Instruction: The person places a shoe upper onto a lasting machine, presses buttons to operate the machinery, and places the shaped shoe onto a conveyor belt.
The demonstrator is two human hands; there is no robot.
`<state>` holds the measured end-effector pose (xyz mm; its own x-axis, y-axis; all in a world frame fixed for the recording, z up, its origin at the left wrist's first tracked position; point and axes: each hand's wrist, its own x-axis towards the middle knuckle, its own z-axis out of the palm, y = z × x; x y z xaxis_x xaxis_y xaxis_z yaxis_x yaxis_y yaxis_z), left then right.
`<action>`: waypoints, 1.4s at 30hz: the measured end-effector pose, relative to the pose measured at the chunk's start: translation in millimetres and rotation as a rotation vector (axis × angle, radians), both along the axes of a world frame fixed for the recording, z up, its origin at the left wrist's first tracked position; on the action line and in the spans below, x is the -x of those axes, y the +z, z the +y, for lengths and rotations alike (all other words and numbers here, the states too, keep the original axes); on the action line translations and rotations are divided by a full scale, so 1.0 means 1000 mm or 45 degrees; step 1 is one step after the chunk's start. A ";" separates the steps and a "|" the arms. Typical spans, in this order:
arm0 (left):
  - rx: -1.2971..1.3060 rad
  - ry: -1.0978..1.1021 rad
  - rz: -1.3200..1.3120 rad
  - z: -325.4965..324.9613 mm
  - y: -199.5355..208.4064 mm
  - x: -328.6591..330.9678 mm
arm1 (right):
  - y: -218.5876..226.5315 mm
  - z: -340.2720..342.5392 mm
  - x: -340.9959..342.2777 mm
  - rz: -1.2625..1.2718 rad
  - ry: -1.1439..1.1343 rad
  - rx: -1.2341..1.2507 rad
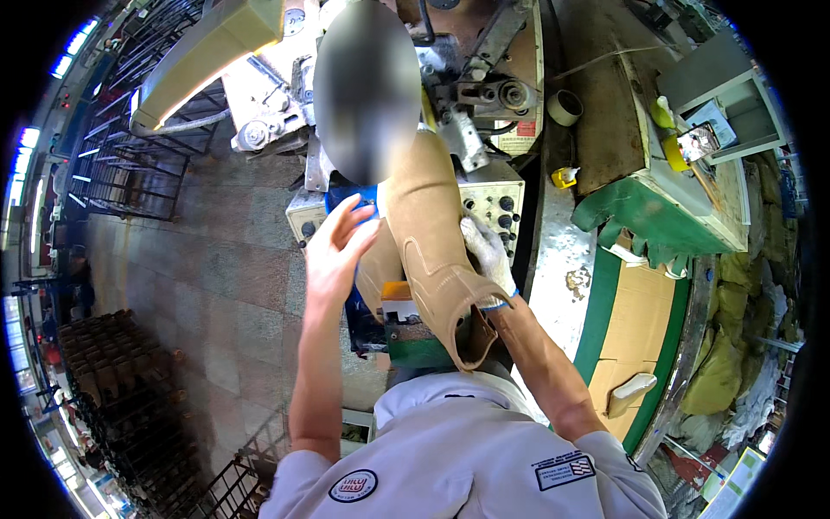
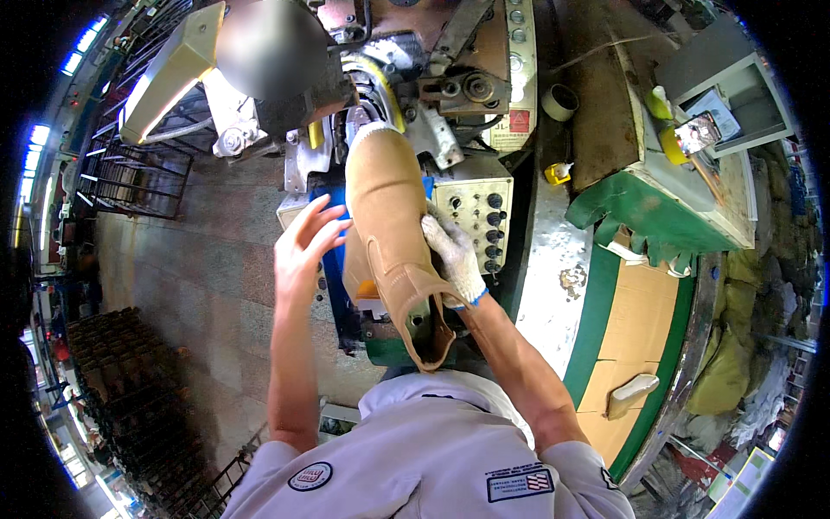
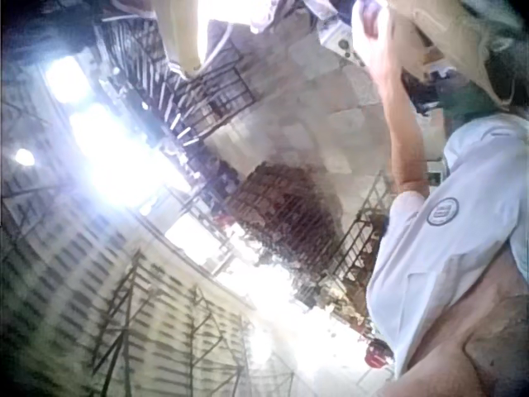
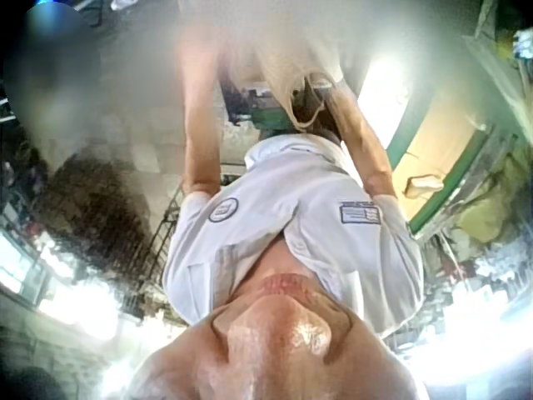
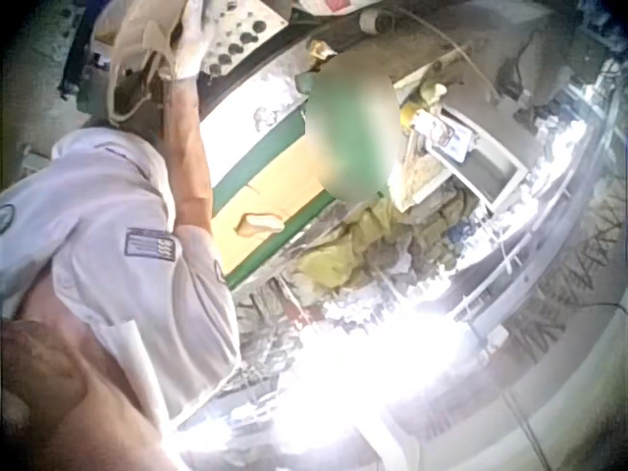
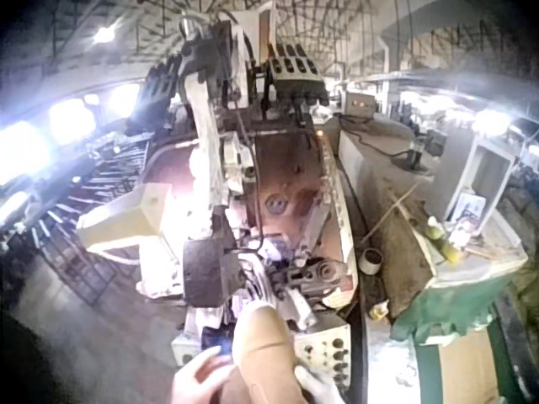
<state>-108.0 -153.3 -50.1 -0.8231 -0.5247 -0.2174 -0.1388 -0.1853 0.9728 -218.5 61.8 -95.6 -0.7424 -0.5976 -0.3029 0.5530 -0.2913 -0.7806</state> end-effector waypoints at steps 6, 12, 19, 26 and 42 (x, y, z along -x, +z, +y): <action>-0.419 0.064 0.107 -0.016 -0.044 0.046 | 0.008 -0.046 0.020 0.149 -0.031 -0.073; -0.359 0.256 0.178 -0.022 -0.030 0.068 | -0.005 -0.079 0.040 0.143 -0.162 -0.007; -0.344 0.375 0.107 -0.016 -0.067 0.066 | -0.015 -0.098 0.044 0.119 -0.234 -0.066; -0.778 0.148 0.107 0.010 -0.077 0.062 | -0.023 -0.094 0.048 0.004 -0.211 -0.098; -0.431 0.125 0.111 0.007 -0.094 0.053 | -0.026 -0.090 0.036 0.072 -0.220 -0.317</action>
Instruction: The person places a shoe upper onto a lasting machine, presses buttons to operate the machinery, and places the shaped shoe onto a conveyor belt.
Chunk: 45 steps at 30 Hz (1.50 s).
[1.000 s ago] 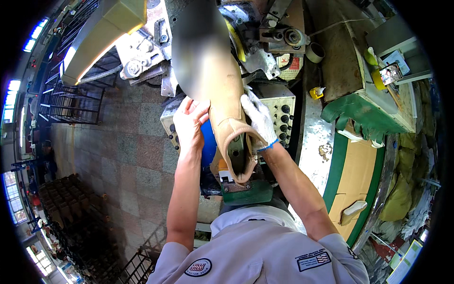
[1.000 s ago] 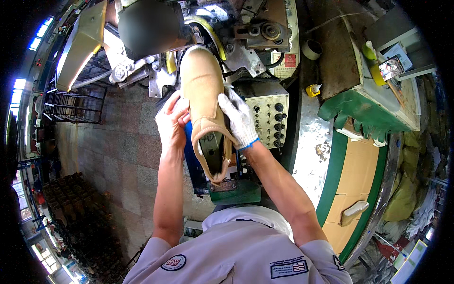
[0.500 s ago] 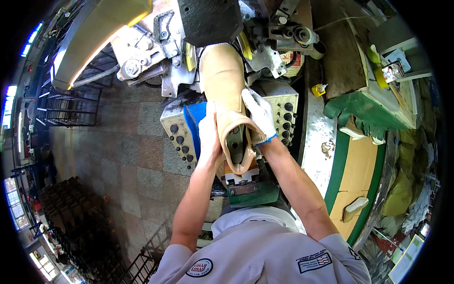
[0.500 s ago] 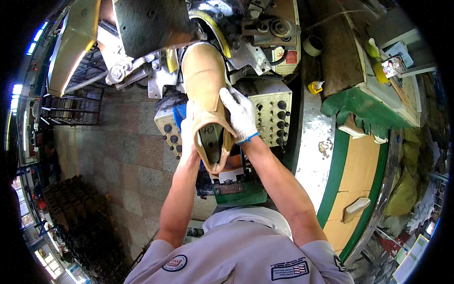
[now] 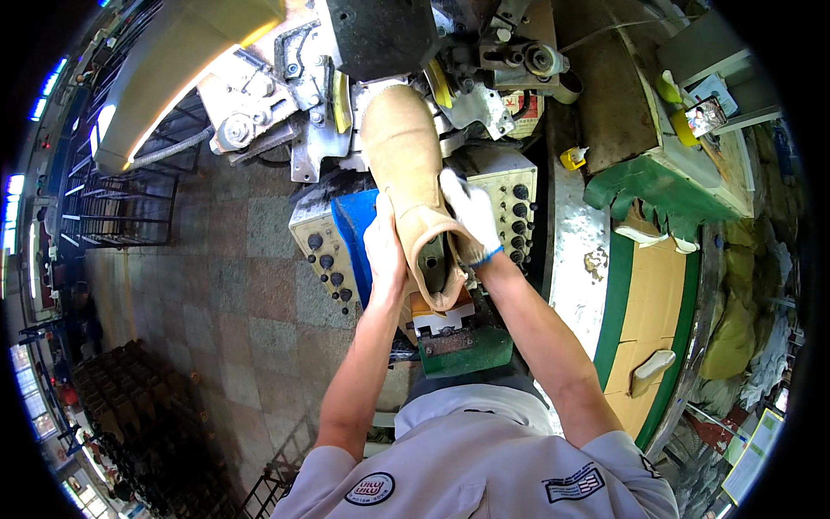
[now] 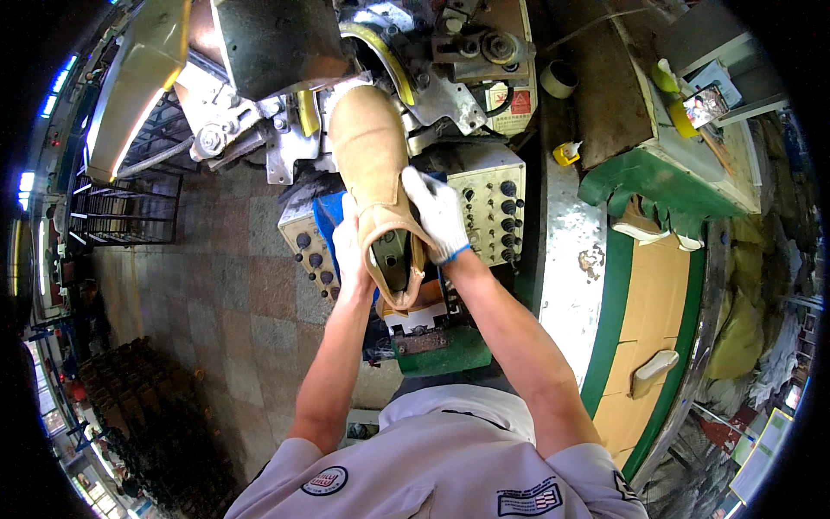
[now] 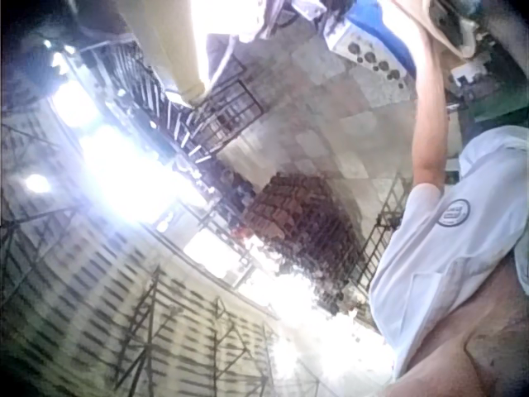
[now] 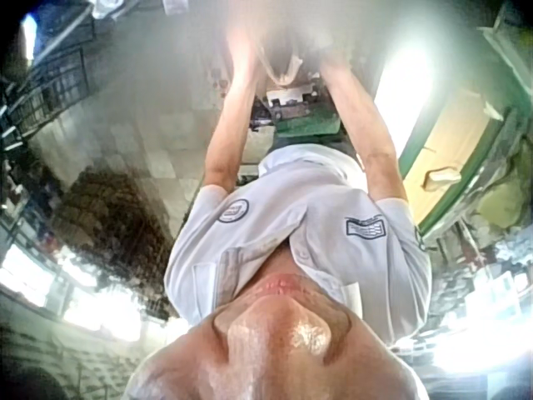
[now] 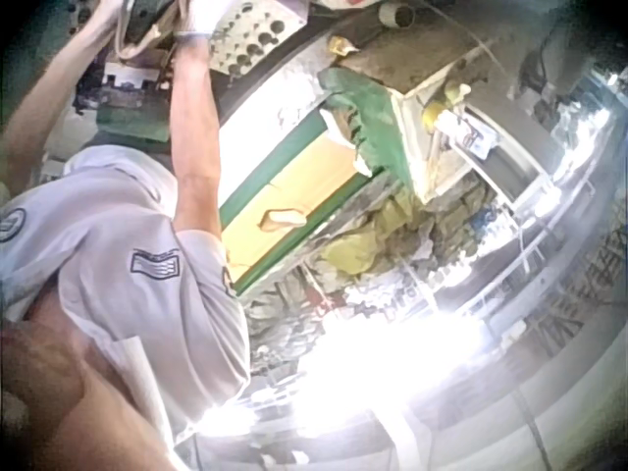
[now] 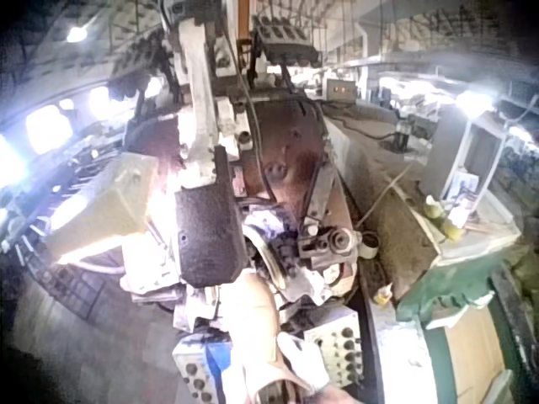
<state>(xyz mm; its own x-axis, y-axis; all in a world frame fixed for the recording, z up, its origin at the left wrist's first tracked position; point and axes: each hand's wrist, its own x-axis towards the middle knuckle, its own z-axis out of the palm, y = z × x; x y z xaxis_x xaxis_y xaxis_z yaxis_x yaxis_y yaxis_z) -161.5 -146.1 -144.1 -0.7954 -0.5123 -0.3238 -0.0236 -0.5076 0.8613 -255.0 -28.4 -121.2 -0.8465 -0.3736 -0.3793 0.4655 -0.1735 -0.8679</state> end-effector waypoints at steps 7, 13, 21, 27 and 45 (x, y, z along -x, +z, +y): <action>1.254 -0.297 -0.996 0.030 -0.125 -0.133 | -0.051 0.131 -0.037 0.010 -0.145 0.362; 1.132 -0.385 -1.177 0.087 -0.207 -0.172 | -0.009 0.175 -0.075 0.030 -0.257 -0.151; 1.125 -0.505 -0.897 0.085 -0.192 -0.144 | 0.004 0.159 -0.071 -0.055 -0.175 -0.108; 1.307 -0.663 -0.864 0.047 -0.173 -0.148 | 0.016 0.169 -0.070 -0.021 -0.111 -0.076; 1.119 -0.576 -1.136 0.071 0.229 -0.222 | 0.079 0.195 -0.127 0.085 0.611 0.103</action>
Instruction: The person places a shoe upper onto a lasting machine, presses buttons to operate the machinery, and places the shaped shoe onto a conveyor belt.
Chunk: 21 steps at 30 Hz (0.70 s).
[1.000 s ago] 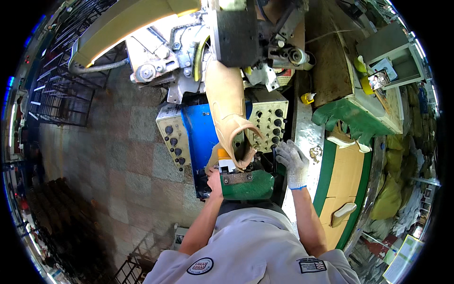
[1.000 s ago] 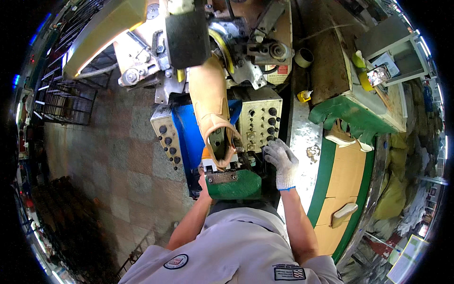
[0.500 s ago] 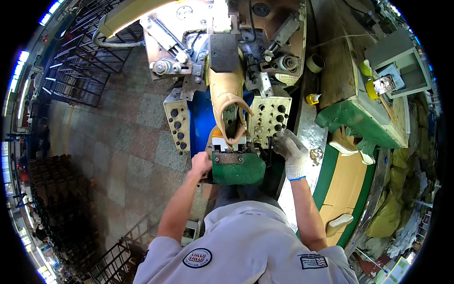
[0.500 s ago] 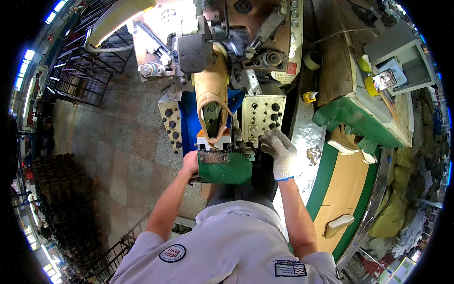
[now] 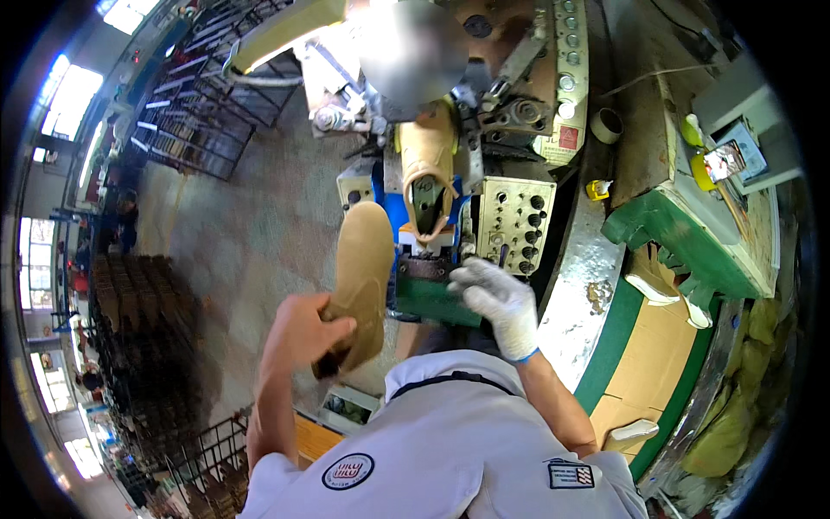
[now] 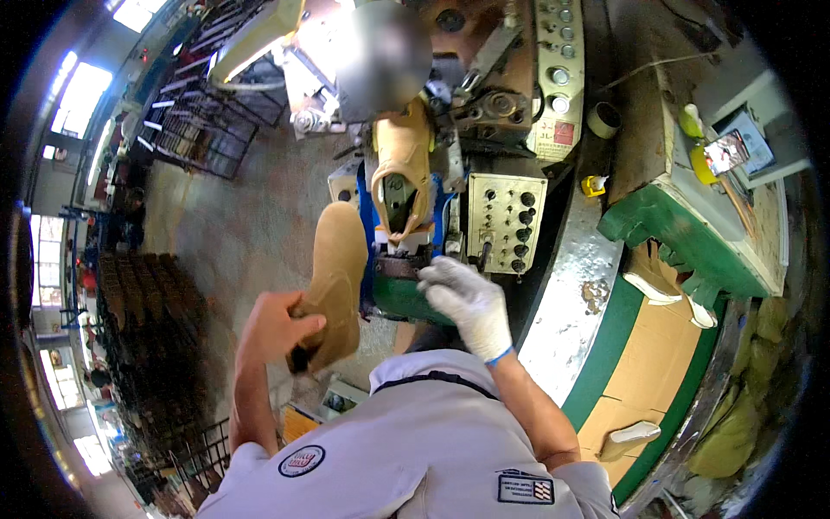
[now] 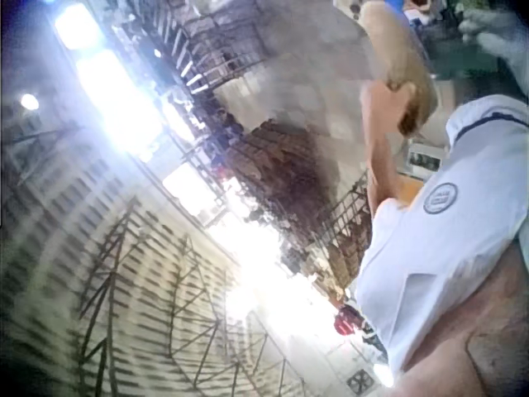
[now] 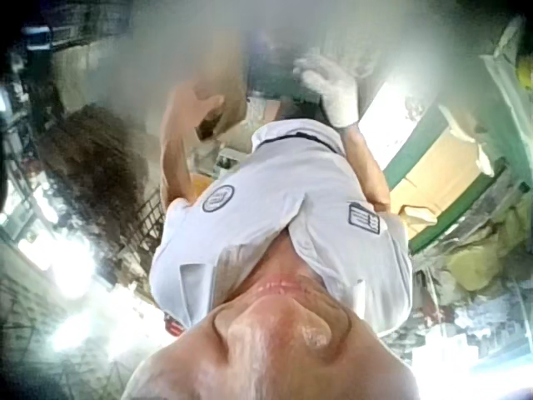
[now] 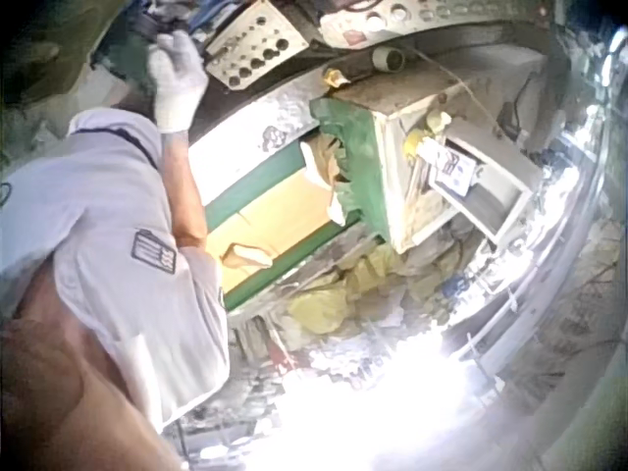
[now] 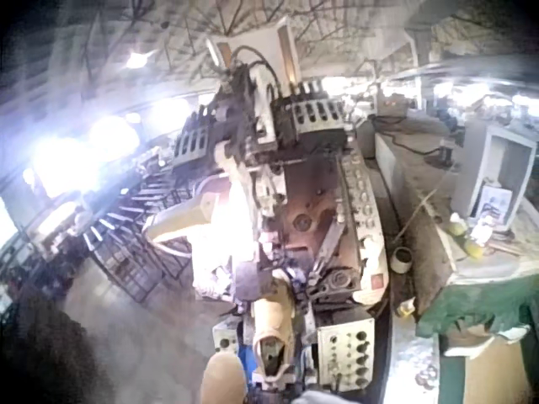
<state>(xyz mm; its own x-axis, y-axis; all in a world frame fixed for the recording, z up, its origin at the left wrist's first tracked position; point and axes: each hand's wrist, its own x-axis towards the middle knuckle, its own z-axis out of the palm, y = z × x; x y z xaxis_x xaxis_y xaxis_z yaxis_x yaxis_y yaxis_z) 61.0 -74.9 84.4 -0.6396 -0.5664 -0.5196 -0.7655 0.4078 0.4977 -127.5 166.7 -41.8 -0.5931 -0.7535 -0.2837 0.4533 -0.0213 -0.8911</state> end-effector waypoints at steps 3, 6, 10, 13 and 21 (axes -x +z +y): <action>0.078 -0.226 0.169 0.040 0.024 0.011 | 0.002 -0.011 -0.015 -0.182 0.059 0.167; 0.307 -0.595 0.358 0.087 0.022 0.039 | 0.009 -0.017 -0.022 -0.318 -0.171 0.296; 0.314 -0.200 0.761 0.065 -0.028 0.093 | -0.017 0.046 0.032 -0.362 -0.476 0.425; 0.564 0.156 0.759 0.048 -0.078 0.155 | -0.081 0.133 0.064 -0.616 -0.699 0.416; 0.487 0.184 0.804 0.035 -0.151 0.191 | -0.227 0.425 0.029 -0.911 -1.297 0.559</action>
